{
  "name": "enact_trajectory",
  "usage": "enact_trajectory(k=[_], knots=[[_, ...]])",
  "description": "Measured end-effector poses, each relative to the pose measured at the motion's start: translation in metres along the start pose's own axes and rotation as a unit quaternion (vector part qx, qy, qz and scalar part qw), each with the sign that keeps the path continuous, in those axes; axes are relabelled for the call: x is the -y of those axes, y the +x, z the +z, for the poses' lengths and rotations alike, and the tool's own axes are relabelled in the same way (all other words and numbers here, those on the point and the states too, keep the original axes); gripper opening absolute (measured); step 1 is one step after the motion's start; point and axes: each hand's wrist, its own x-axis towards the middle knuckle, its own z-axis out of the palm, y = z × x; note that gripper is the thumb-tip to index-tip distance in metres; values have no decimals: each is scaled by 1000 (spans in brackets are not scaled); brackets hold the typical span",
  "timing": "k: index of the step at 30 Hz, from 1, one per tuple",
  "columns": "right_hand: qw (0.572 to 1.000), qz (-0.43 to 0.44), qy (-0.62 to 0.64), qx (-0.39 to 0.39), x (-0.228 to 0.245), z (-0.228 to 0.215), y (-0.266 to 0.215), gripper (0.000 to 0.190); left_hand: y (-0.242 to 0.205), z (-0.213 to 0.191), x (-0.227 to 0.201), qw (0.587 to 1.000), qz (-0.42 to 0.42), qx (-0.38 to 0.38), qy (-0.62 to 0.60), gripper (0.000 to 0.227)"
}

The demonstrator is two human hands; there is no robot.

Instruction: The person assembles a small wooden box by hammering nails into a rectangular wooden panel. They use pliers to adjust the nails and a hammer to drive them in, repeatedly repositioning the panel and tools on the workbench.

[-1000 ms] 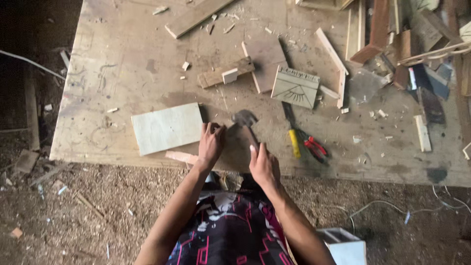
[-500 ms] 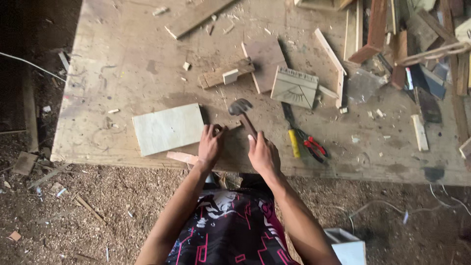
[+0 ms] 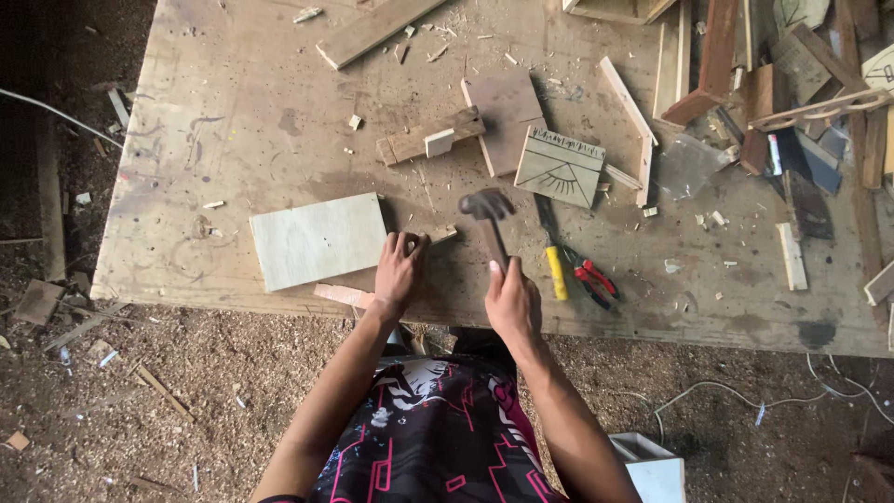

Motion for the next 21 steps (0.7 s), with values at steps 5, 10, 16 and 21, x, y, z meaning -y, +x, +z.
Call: enact_trajectory(k=[5,10,16,21], knots=[[974,-153,-6,-165,-1,-1,-7,26,1,1,1,999,4,21,32,53],[996,0,-65,61,5,-4,1,29,-8,12,9,999,33,-23,-1,51],[986,-126,-3,-109,4,-29,-7,29,-13,28,17,999,19,4,38,51],[999,-25,31,0,20,-9,-11,26,-14,48,33,987,64,-93,118,46]])
